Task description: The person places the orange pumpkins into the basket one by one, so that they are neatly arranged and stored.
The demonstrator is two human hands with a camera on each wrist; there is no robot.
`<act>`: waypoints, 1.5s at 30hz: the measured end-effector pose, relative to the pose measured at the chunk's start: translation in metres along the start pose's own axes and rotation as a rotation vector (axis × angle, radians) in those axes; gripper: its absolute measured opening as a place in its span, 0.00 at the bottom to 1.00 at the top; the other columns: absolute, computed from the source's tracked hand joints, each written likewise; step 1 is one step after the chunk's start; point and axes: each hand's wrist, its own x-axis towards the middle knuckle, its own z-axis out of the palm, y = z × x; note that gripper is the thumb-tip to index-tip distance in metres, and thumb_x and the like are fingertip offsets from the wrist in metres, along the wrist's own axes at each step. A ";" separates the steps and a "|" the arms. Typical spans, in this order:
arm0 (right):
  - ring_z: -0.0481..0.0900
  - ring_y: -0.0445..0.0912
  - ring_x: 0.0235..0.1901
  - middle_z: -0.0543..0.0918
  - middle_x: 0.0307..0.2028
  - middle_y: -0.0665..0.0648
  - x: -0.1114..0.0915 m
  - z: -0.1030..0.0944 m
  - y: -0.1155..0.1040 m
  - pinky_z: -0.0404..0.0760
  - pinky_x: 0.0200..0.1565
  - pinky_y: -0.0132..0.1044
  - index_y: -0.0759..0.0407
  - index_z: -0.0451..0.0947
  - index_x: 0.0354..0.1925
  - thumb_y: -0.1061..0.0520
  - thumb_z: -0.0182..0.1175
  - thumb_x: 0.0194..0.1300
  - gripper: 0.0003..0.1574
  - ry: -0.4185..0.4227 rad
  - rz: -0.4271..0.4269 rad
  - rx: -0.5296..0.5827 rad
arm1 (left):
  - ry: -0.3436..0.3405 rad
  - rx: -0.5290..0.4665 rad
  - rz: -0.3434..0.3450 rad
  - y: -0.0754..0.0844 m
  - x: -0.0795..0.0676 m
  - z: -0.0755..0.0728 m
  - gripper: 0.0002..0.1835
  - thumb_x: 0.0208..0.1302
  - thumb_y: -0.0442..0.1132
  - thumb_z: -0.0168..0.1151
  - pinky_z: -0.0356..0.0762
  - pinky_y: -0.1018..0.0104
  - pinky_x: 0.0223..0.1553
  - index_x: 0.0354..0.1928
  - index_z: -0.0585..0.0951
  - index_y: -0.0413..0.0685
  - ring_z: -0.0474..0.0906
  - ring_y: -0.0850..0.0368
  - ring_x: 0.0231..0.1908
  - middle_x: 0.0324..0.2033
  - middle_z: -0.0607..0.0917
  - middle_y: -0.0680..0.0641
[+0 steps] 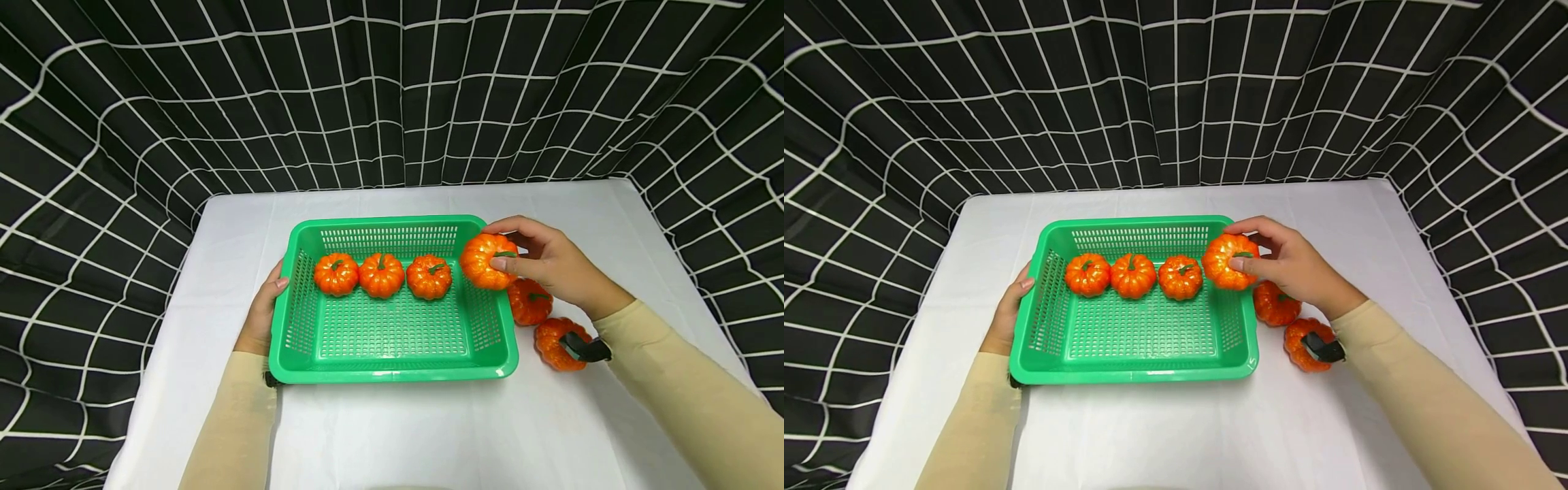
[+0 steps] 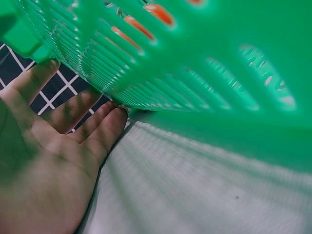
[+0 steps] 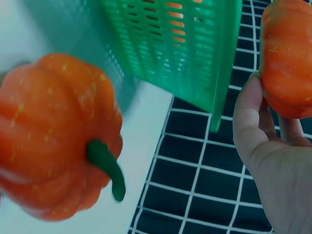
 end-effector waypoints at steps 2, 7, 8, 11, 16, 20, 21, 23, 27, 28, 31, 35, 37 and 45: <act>0.79 0.59 0.59 0.80 0.63 0.59 0.001 0.003 -0.002 0.89 0.49 0.44 0.56 0.80 0.69 0.62 0.68 0.77 0.26 -0.015 -0.011 0.016 | -0.003 0.001 0.003 0.000 0.000 0.000 0.39 0.77 0.42 0.38 0.84 0.56 0.56 0.89 0.55 0.59 0.81 0.49 0.58 0.76 0.69 0.37; 0.79 0.59 0.59 0.80 0.62 0.60 0.006 0.011 -0.006 0.89 0.50 0.43 0.57 0.80 0.69 0.63 0.68 0.76 0.26 -0.034 -0.039 0.038 | 0.016 0.023 -0.003 0.001 0.000 0.001 0.39 0.76 0.42 0.38 0.84 0.56 0.57 0.89 0.56 0.60 0.80 0.48 0.59 0.77 0.68 0.37; 0.79 0.59 0.59 0.80 0.63 0.60 0.007 0.013 -0.007 0.89 0.50 0.43 0.57 0.80 0.69 0.64 0.68 0.76 0.26 -0.039 -0.045 0.044 | 0.023 0.027 -0.006 0.002 0.000 0.001 0.39 0.76 0.43 0.38 0.84 0.56 0.57 0.89 0.57 0.61 0.80 0.48 0.59 0.78 0.68 0.38; 0.78 0.59 0.59 0.80 0.63 0.60 0.011 0.017 -0.008 0.88 0.52 0.42 0.58 0.80 0.70 0.64 0.68 0.76 0.27 -0.053 -0.065 0.050 | 0.041 0.045 -0.011 0.002 -0.001 0.002 0.39 0.75 0.43 0.38 0.84 0.55 0.56 0.89 0.57 0.62 0.79 0.47 0.59 0.78 0.68 0.39; 0.78 0.59 0.59 0.81 0.62 0.60 0.017 0.026 -0.011 0.87 0.53 0.42 0.60 0.79 0.70 0.66 0.68 0.75 0.28 -0.072 -0.094 0.063 | 0.048 0.054 -0.014 0.002 -0.001 0.002 0.39 0.75 0.43 0.39 0.84 0.56 0.57 0.89 0.57 0.62 0.79 0.47 0.60 0.79 0.67 0.41; 0.77 0.59 0.60 0.81 0.62 0.60 0.021 0.034 -0.014 0.87 0.53 0.43 0.60 0.80 0.69 0.67 0.69 0.73 0.28 -0.093 -0.116 0.085 | 0.027 0.046 -0.012 0.002 -0.001 0.002 0.39 0.76 0.43 0.38 0.83 0.56 0.59 0.89 0.55 0.61 0.78 0.47 0.61 0.80 0.65 0.39; 0.77 0.59 0.60 0.81 0.62 0.60 0.022 0.037 -0.015 0.87 0.53 0.43 0.60 0.80 0.68 0.67 0.69 0.73 0.28 -0.096 -0.125 0.089 | 0.026 0.048 -0.011 0.002 0.000 0.002 0.39 0.76 0.43 0.38 0.83 0.56 0.58 0.89 0.55 0.61 0.78 0.47 0.61 0.80 0.65 0.39; 0.78 0.60 0.60 0.81 0.62 0.61 0.025 0.042 -0.016 0.87 0.53 0.44 0.60 0.80 0.68 0.68 0.69 0.72 0.28 -0.108 -0.139 0.106 | 0.030 0.051 -0.008 0.002 0.000 0.002 0.39 0.76 0.43 0.38 0.84 0.56 0.57 0.89 0.56 0.61 0.79 0.47 0.59 0.79 0.66 0.39; 0.78 0.60 0.59 0.80 0.63 0.61 0.030 0.051 -0.017 0.87 0.53 0.44 0.61 0.80 0.68 0.68 0.70 0.72 0.28 -0.124 -0.161 0.124 | 0.044 0.059 -0.009 0.003 0.000 0.003 0.40 0.75 0.43 0.39 0.85 0.55 0.56 0.89 0.57 0.61 0.79 0.47 0.59 0.79 0.67 0.40; 0.78 0.60 0.59 0.80 0.63 0.61 0.031 0.053 -0.017 0.87 0.52 0.44 0.61 0.80 0.68 0.68 0.70 0.72 0.28 -0.128 -0.164 0.125 | 0.046 0.058 -0.011 0.003 0.000 0.003 0.40 0.75 0.43 0.39 0.84 0.55 0.56 0.89 0.57 0.61 0.79 0.46 0.59 0.79 0.67 0.40; 0.78 0.60 0.59 0.80 0.63 0.60 0.032 0.056 -0.018 0.87 0.52 0.44 0.61 0.80 0.67 0.67 0.70 0.72 0.28 -0.130 -0.170 0.109 | 0.046 0.064 -0.016 0.004 0.000 0.004 0.40 0.75 0.43 0.39 0.84 0.55 0.57 0.89 0.56 0.62 0.78 0.46 0.61 0.79 0.67 0.41; 0.78 0.59 0.59 0.81 0.63 0.59 0.032 0.055 -0.021 0.88 0.52 0.44 0.60 0.81 0.67 0.67 0.70 0.71 0.28 -0.116 -0.158 0.109 | 0.043 0.058 -0.012 0.004 0.000 0.003 0.40 0.75 0.43 0.39 0.85 0.55 0.56 0.89 0.57 0.61 0.79 0.47 0.59 0.79 0.67 0.40; 0.78 0.59 0.59 0.81 0.62 0.59 0.032 0.053 -0.024 0.87 0.52 0.44 0.59 0.81 0.68 0.67 0.70 0.72 0.28 -0.107 -0.160 0.108 | 0.040 0.052 -0.006 0.004 0.001 0.003 0.39 0.75 0.42 0.38 0.85 0.55 0.55 0.89 0.56 0.60 0.80 0.48 0.58 0.79 0.67 0.39; 0.78 0.60 0.57 0.81 0.62 0.61 0.038 0.056 -0.037 0.88 0.51 0.44 0.59 0.81 0.68 0.67 0.70 0.72 0.28 -0.118 -0.214 0.126 | 0.036 0.043 -0.002 0.003 0.001 0.002 0.40 0.75 0.42 0.38 0.86 0.55 0.54 0.89 0.56 0.59 0.81 0.49 0.57 0.78 0.68 0.38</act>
